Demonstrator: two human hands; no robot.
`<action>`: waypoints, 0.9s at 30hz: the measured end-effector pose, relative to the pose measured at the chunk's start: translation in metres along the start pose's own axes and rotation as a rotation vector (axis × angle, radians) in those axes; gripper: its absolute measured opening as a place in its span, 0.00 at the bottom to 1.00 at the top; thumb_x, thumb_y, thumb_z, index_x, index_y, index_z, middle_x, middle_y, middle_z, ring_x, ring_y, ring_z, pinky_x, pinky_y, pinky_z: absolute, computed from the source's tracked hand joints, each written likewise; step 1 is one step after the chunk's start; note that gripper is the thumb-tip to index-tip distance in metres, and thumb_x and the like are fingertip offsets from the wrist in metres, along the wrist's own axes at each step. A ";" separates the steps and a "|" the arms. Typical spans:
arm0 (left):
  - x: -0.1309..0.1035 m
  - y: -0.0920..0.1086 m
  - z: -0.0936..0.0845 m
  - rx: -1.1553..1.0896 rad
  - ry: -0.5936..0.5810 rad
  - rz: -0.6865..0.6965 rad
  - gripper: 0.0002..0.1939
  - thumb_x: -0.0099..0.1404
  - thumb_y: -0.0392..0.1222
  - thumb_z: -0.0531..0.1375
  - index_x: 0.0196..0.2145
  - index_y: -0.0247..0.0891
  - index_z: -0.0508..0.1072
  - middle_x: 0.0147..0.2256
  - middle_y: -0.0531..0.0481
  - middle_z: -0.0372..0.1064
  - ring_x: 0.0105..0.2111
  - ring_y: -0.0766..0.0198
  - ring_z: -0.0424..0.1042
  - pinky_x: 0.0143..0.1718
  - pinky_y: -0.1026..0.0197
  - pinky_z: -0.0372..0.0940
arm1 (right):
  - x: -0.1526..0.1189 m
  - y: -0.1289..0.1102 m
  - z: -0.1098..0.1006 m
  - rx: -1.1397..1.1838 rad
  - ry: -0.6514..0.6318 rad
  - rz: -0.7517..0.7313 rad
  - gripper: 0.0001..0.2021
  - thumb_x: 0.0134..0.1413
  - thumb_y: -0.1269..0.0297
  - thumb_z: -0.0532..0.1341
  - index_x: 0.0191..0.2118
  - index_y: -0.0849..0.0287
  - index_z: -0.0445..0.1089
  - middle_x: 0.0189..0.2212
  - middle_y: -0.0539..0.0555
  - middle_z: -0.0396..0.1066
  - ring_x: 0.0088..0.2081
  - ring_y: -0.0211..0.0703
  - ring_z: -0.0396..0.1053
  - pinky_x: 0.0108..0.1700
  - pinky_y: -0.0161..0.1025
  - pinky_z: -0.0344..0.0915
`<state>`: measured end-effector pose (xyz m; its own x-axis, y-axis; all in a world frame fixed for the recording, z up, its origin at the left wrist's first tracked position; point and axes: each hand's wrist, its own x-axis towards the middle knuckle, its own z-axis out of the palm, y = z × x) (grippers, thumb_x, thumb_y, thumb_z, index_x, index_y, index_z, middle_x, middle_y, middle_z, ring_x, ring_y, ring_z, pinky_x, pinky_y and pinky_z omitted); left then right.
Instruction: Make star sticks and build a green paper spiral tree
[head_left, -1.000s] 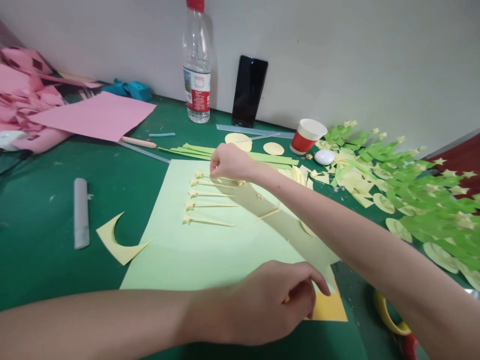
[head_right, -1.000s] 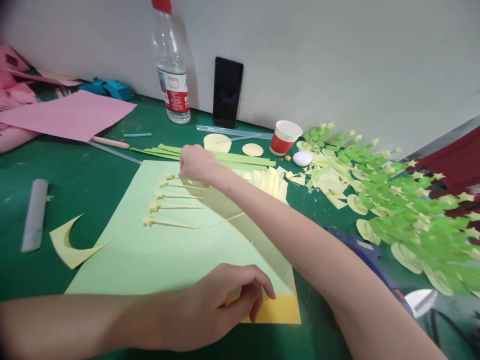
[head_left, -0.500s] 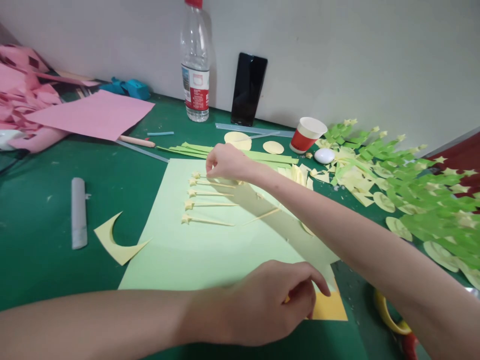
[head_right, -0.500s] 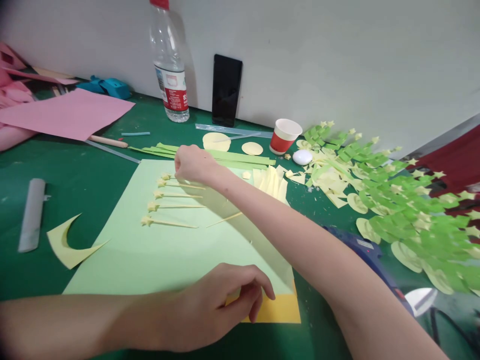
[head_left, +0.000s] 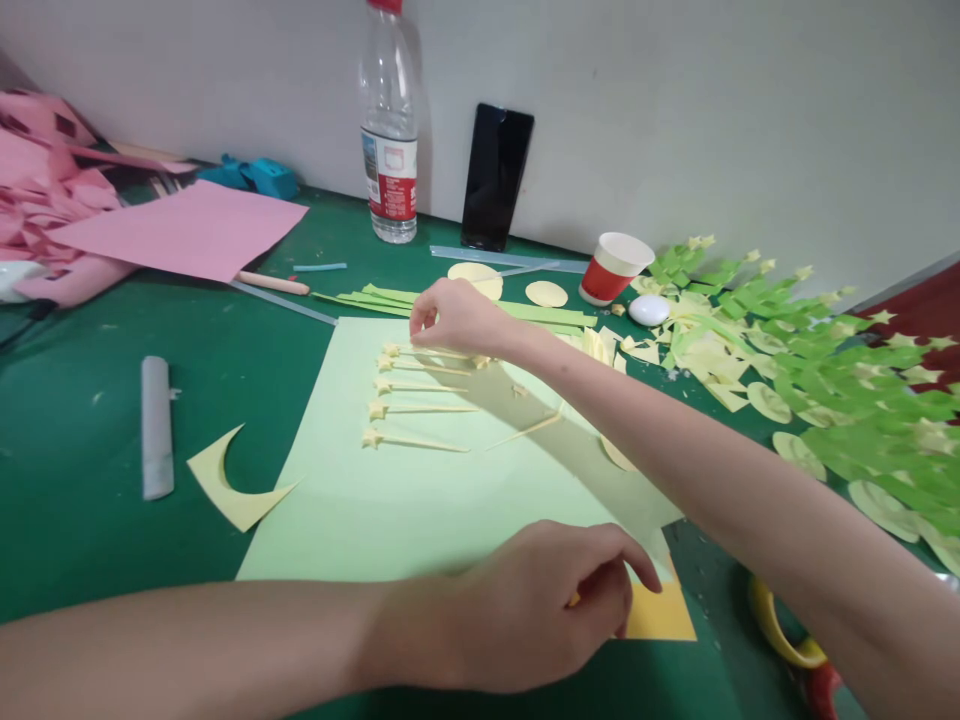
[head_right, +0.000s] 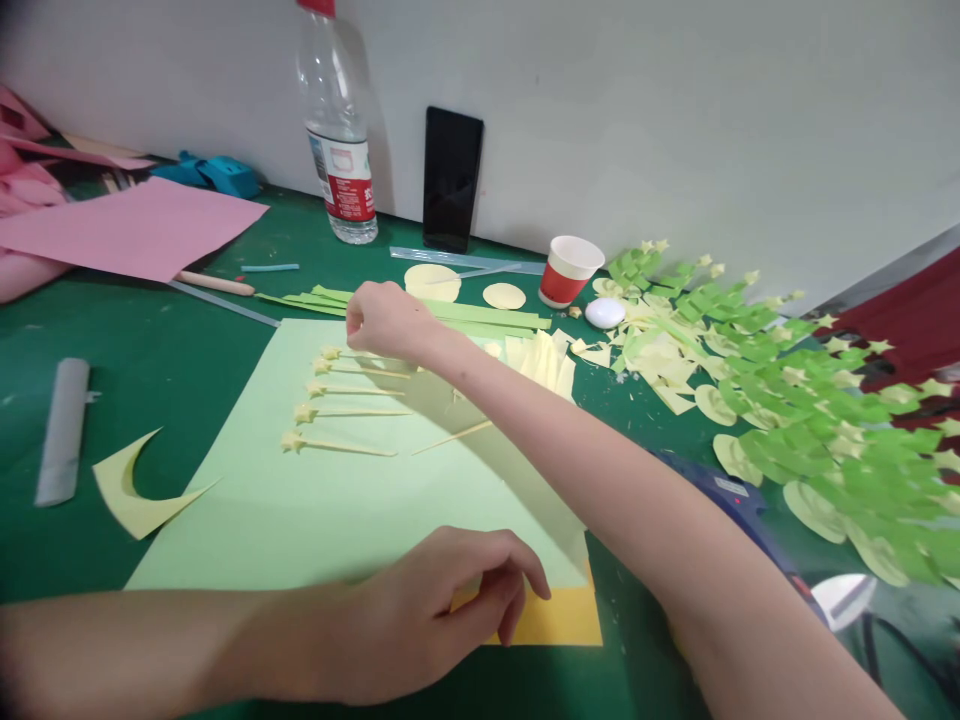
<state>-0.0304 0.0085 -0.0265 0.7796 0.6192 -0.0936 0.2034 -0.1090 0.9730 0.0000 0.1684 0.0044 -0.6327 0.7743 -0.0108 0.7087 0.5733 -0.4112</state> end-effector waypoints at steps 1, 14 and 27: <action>0.000 0.000 0.000 0.000 -0.004 0.002 0.13 0.62 0.31 0.45 0.38 0.38 0.67 0.29 0.54 0.66 0.28 0.72 0.65 0.33 0.72 0.60 | -0.001 0.000 -0.003 -0.001 0.011 0.000 0.08 0.45 0.76 0.57 0.31 0.64 0.73 0.31 0.54 0.71 0.30 0.34 0.64 0.31 0.32 0.57; 0.002 0.003 0.000 -0.014 -0.025 -0.024 0.13 0.66 0.35 0.44 0.38 0.36 0.67 0.28 0.50 0.66 0.26 0.68 0.63 0.29 0.69 0.61 | -0.047 0.036 -0.025 -0.193 -0.139 0.140 0.08 0.52 0.67 0.60 0.38 0.63 0.68 0.39 0.53 0.69 0.39 0.40 0.67 0.40 0.42 0.65; 0.004 0.008 0.001 -0.012 -0.044 -0.099 0.13 0.66 0.35 0.43 0.38 0.37 0.67 0.28 0.51 0.65 0.28 0.68 0.63 0.30 0.69 0.61 | -0.036 0.015 -0.007 -0.178 -0.023 0.081 0.12 0.57 0.62 0.56 0.44 0.62 0.65 0.43 0.55 0.67 0.43 0.42 0.66 0.43 0.46 0.65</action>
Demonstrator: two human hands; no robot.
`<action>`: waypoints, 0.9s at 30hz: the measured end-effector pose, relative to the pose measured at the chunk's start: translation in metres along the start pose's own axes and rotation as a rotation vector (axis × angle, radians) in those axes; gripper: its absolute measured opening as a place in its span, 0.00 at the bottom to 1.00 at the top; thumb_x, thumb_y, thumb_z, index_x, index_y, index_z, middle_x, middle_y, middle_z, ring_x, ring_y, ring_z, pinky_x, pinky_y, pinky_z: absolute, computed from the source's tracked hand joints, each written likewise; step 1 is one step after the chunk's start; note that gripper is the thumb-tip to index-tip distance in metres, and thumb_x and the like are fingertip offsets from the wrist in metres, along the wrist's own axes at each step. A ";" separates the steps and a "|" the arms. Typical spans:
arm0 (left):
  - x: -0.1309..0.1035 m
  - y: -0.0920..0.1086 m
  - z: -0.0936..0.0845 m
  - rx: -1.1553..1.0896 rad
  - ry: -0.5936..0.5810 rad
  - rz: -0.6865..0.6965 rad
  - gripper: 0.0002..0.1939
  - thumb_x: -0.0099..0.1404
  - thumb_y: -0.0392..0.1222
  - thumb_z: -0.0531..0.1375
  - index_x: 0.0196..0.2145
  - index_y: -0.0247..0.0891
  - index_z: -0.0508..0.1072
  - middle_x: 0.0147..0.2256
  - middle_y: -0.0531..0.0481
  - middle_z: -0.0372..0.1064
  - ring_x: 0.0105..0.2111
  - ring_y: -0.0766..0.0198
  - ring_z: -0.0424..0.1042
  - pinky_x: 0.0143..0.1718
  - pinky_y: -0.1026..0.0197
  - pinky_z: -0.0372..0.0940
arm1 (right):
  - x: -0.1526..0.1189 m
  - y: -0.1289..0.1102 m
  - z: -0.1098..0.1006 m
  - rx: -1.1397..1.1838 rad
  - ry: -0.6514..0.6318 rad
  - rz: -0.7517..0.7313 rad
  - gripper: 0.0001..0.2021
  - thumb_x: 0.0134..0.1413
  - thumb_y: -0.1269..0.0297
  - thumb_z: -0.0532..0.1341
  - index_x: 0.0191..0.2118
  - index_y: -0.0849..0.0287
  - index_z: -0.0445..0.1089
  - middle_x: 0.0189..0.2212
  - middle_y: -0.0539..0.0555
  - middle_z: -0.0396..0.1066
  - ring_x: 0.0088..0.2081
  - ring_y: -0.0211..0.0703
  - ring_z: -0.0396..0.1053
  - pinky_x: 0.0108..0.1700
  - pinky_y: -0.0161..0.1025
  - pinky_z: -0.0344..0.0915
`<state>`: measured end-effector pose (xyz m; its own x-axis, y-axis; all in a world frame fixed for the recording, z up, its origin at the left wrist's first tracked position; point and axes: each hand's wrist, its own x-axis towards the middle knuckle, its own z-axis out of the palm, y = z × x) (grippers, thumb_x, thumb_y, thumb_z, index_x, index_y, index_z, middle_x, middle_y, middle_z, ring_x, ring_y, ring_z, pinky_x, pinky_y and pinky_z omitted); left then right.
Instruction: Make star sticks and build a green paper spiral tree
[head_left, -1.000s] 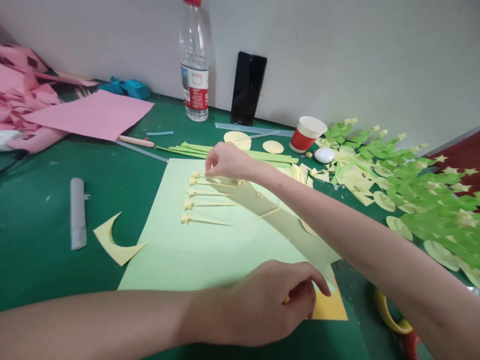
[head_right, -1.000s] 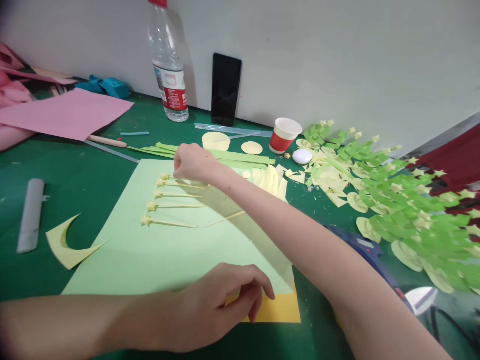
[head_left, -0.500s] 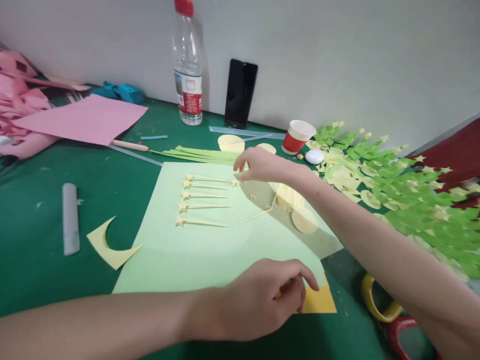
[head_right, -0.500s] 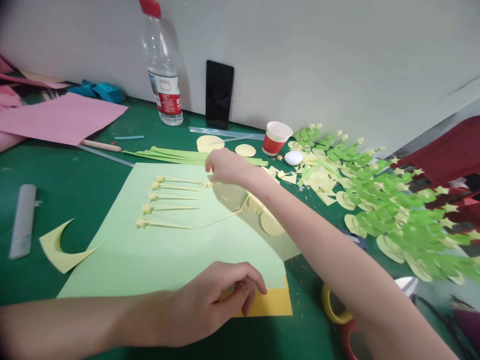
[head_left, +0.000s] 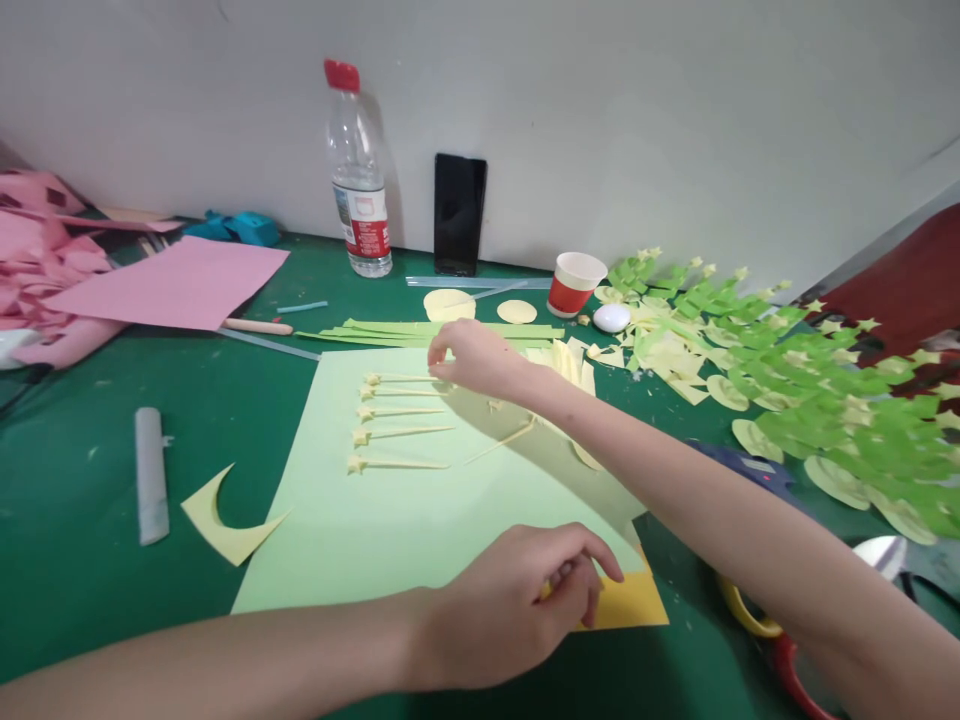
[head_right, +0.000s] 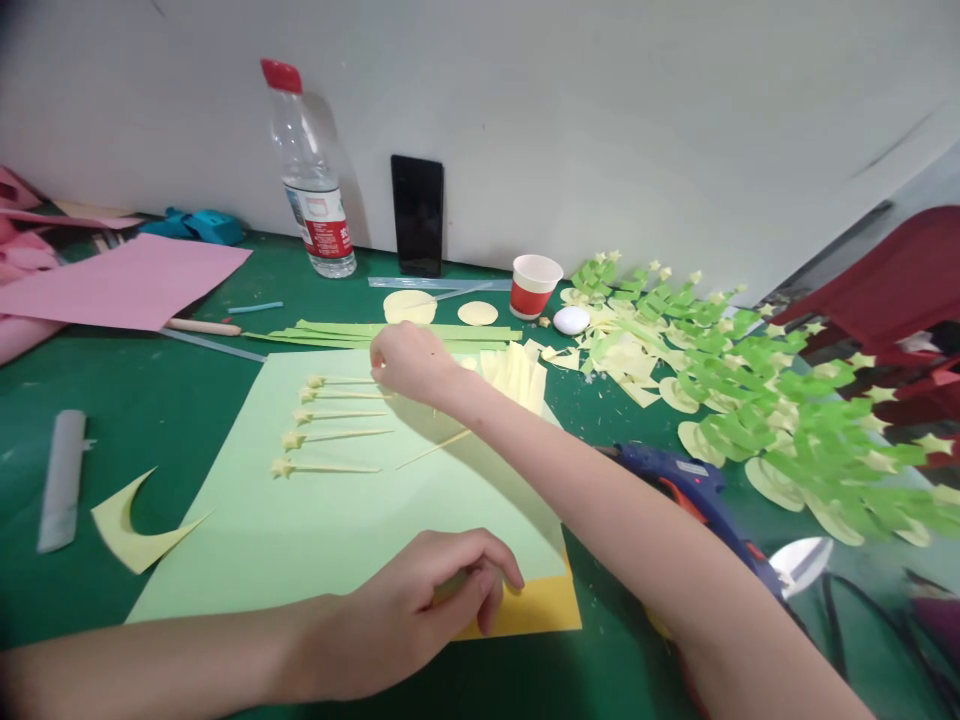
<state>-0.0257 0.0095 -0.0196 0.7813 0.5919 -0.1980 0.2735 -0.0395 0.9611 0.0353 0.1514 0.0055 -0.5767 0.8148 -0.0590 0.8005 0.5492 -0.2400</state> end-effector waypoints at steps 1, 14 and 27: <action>0.000 0.000 0.000 -0.004 0.002 -0.004 0.13 0.66 0.36 0.43 0.38 0.37 0.67 0.28 0.51 0.65 0.28 0.68 0.63 0.30 0.69 0.61 | 0.003 -0.002 0.002 0.005 -0.017 -0.002 0.13 0.57 0.61 0.56 0.44 0.62 0.65 0.43 0.55 0.67 0.42 0.42 0.67 0.42 0.46 0.66; 0.001 -0.003 0.002 -0.042 0.010 0.025 0.13 0.66 0.35 0.43 0.37 0.35 0.67 0.28 0.49 0.65 0.27 0.67 0.63 0.31 0.67 0.61 | 0.017 -0.018 0.016 0.031 -0.057 0.038 0.13 0.57 0.61 0.55 0.46 0.62 0.65 0.43 0.55 0.66 0.41 0.41 0.67 0.41 0.44 0.66; -0.001 -0.004 0.001 -0.004 0.000 0.046 0.13 0.66 0.36 0.43 0.38 0.34 0.67 0.28 0.50 0.66 0.27 0.68 0.63 0.31 0.69 0.60 | 0.005 -0.007 -0.005 0.064 0.066 0.049 0.10 0.57 0.63 0.56 0.40 0.63 0.67 0.41 0.54 0.68 0.42 0.41 0.66 0.43 0.45 0.65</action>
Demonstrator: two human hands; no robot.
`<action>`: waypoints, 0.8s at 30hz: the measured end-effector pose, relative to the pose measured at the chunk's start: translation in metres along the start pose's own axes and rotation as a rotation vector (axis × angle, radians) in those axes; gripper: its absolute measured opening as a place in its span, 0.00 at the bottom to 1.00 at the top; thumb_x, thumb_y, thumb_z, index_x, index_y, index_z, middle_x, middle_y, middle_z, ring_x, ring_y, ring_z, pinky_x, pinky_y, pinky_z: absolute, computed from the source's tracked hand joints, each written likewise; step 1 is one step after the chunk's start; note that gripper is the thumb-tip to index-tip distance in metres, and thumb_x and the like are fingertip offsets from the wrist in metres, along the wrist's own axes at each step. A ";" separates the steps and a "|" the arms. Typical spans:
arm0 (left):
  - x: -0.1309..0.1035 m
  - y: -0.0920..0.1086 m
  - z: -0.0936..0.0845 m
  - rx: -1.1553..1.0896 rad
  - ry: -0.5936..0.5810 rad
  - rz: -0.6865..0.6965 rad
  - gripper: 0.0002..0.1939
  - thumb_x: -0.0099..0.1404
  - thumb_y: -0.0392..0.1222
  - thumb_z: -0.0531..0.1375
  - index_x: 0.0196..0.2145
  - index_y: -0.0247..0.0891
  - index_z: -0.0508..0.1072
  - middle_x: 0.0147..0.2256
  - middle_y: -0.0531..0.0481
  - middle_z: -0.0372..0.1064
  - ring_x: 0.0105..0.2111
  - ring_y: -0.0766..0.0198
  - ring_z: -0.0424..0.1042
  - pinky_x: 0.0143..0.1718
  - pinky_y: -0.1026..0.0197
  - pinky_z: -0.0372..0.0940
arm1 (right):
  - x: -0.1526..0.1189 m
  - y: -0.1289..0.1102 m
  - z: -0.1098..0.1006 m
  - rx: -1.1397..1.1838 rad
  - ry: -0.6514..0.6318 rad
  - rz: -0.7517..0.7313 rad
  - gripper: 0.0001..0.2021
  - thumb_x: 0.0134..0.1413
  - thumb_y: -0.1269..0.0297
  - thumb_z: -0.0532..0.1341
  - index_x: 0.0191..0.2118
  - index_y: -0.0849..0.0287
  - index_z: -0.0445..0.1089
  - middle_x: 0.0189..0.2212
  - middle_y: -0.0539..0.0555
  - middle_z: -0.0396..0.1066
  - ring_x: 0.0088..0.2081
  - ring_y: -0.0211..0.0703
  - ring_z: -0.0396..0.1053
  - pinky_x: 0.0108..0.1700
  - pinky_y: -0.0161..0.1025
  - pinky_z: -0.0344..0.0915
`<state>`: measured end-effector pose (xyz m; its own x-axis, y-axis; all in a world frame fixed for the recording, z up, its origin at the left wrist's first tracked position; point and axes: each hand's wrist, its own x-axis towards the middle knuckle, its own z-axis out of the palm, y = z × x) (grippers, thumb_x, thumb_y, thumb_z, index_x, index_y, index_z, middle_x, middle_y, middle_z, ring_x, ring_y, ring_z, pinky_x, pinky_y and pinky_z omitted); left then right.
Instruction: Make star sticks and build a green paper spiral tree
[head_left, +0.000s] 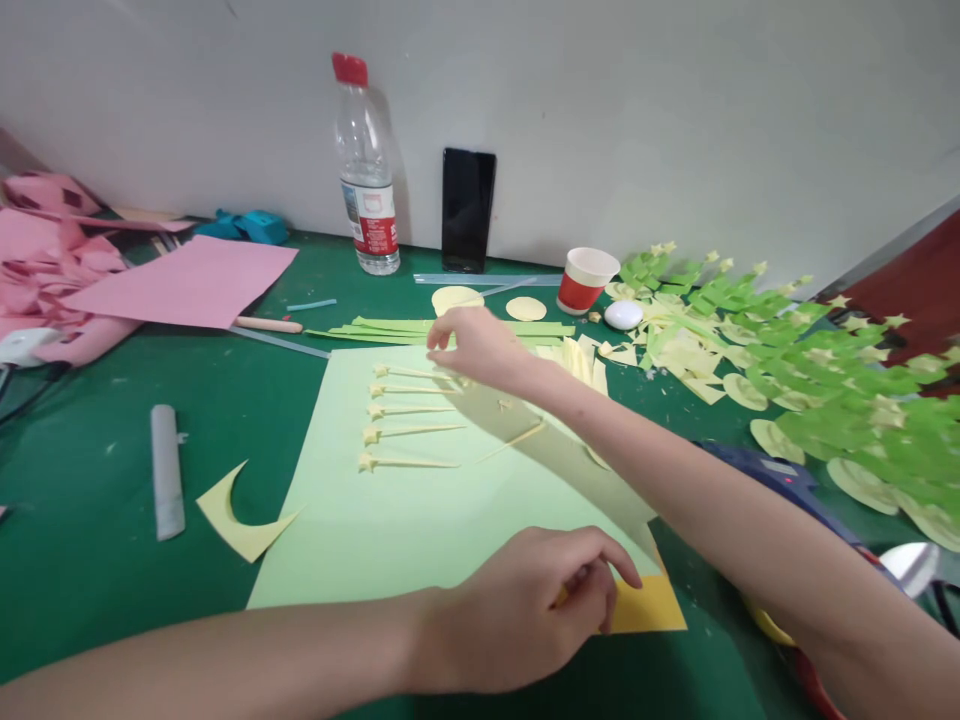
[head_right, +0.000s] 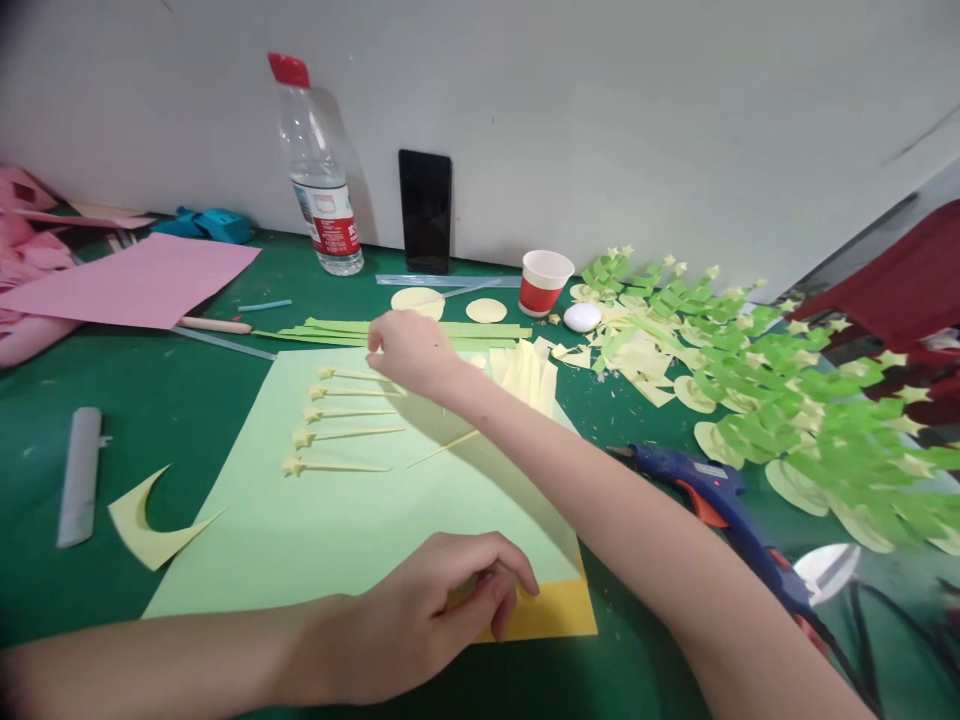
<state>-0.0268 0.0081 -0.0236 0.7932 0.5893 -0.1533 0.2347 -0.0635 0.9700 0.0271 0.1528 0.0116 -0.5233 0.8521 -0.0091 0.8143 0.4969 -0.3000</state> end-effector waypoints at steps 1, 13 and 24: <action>0.000 0.000 0.000 -0.002 0.000 0.000 0.14 0.66 0.36 0.43 0.38 0.34 0.67 0.28 0.50 0.66 0.27 0.68 0.63 0.31 0.69 0.60 | -0.003 0.005 -0.006 -0.003 0.024 0.009 0.09 0.57 0.64 0.55 0.39 0.63 0.67 0.40 0.54 0.68 0.42 0.41 0.66 0.43 0.45 0.65; -0.001 0.005 -0.001 -0.001 -0.008 -0.029 0.13 0.66 0.35 0.43 0.37 0.36 0.66 0.28 0.51 0.64 0.27 0.68 0.62 0.30 0.69 0.60 | -0.024 0.047 0.006 -0.039 -0.101 0.017 0.12 0.57 0.61 0.56 0.44 0.62 0.66 0.42 0.55 0.67 0.40 0.41 0.67 0.41 0.44 0.66; -0.003 0.006 0.000 0.109 0.047 0.024 0.13 0.66 0.38 0.44 0.36 0.36 0.66 0.28 0.50 0.68 0.28 0.67 0.66 0.30 0.67 0.62 | -0.114 0.036 -0.010 0.052 0.048 0.036 0.04 0.48 0.74 0.59 0.29 0.62 0.71 0.29 0.51 0.71 0.33 0.38 0.66 0.36 0.37 0.63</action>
<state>-0.0278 0.0064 -0.0173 0.7729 0.6233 -0.1189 0.2779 -0.1641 0.9465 0.1191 0.0752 0.0117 -0.4799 0.8770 0.0249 0.8178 0.4574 -0.3492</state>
